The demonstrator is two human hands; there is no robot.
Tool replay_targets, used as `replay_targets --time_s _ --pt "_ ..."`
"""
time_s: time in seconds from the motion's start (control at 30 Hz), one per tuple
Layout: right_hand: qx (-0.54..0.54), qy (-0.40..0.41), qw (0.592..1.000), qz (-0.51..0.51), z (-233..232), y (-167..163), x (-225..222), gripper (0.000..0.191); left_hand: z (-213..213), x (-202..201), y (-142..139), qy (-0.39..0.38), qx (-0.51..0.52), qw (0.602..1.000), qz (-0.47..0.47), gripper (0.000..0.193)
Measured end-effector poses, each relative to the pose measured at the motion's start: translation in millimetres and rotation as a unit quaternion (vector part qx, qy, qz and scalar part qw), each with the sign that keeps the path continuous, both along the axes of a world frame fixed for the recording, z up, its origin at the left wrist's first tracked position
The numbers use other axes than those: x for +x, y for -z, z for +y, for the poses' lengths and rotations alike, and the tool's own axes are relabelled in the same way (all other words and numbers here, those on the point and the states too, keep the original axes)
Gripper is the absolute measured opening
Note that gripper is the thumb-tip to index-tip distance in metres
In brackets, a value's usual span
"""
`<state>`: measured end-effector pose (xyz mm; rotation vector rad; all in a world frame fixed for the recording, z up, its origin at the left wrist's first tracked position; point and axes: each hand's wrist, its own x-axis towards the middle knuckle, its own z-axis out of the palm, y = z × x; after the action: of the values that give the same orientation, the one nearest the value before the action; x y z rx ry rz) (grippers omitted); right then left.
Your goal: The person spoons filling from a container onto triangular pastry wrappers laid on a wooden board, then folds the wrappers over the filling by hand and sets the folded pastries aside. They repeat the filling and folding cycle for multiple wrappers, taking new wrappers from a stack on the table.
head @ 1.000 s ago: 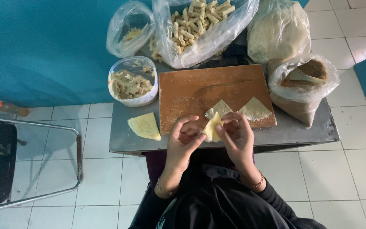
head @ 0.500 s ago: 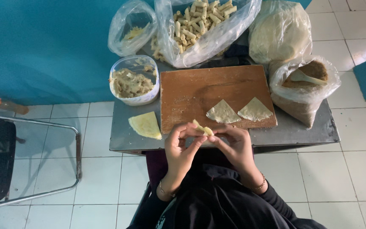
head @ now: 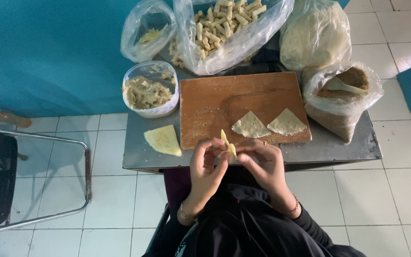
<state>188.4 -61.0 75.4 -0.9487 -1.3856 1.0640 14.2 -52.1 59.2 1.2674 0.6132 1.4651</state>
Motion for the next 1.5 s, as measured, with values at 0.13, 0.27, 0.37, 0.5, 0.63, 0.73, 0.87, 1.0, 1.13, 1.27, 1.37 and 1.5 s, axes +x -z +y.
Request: replay_targets --time_s 0.13,0.27,0.37,0.5,0.63,0.73,0.87,1.0,1.13,1.27,1.37,1.5 --pt "-0.012 0.069 0.995 -0.072 -1.8 6.2 -2.3 0.025 -2.1 1.9 1.5 -0.008 0.021 0.999 0.036 0.031" --pt "-0.06 0.098 0.99 0.076 0.7 19.9 -0.8 0.012 4.4 2.2 2.9 0.015 -0.089 0.996 -0.029 0.032" --pt "-0.064 0.088 0.965 0.239 2.9 25.1 3.2 0.009 11.3 1.4 1.7 0.023 -0.097 0.986 -0.137 0.03" --pt "-0.057 0.038 0.912 0.404 6.5 22.2 8.9 0.008 16.8 -2.7 -1.7 0.036 -0.158 0.967 -0.195 0.035" --pt "-0.036 0.04 0.885 0.462 8.7 16.7 8.9 0.011 25.0 -4.2 -1.1 0.037 -0.161 0.966 -0.201 0.033" --pt "-0.027 0.057 0.87 0.488 10.6 13.9 9.8 0.016 32.2 -10.2 1.8 0.005 -0.162 0.966 -0.203 0.031" --pt "-0.01 0.08 0.879 0.471 9.8 10.0 22.5 0.022 43.5 -19.6 0.2 -0.044 -0.128 0.979 -0.152 0.032" --pt "0.01 0.11 0.867 0.485 11.7 7.2 42.8 0.022 66.7 -23.2 -17.2 -0.107 0.0 0.993 0.045 0.023" --pt "0.003 0.13 0.844 0.52 14.8 7.7 50.7 0.018 79.4 -12.9 -37.0 -0.105 0.074 0.972 0.196 0.012" --pt "-0.013 0.128 0.866 0.484 13.0 7.4 45.3 0.016 89.8 -1.2 -36.2 -0.116 0.102 0.955 0.252 0.017" --pt "-0.016 0.127 0.878 0.462 14.4 5.8 43.0 0.015 95.1 -11.9 -20.6 -0.159 0.134 0.884 0.418 0.029" --pt "-0.016 0.128 0.874 0.468 15.1 7.3 43.4 0.011 87.9 -23.3 6.8 -0.212 0.097 0.859 0.456 0.034"
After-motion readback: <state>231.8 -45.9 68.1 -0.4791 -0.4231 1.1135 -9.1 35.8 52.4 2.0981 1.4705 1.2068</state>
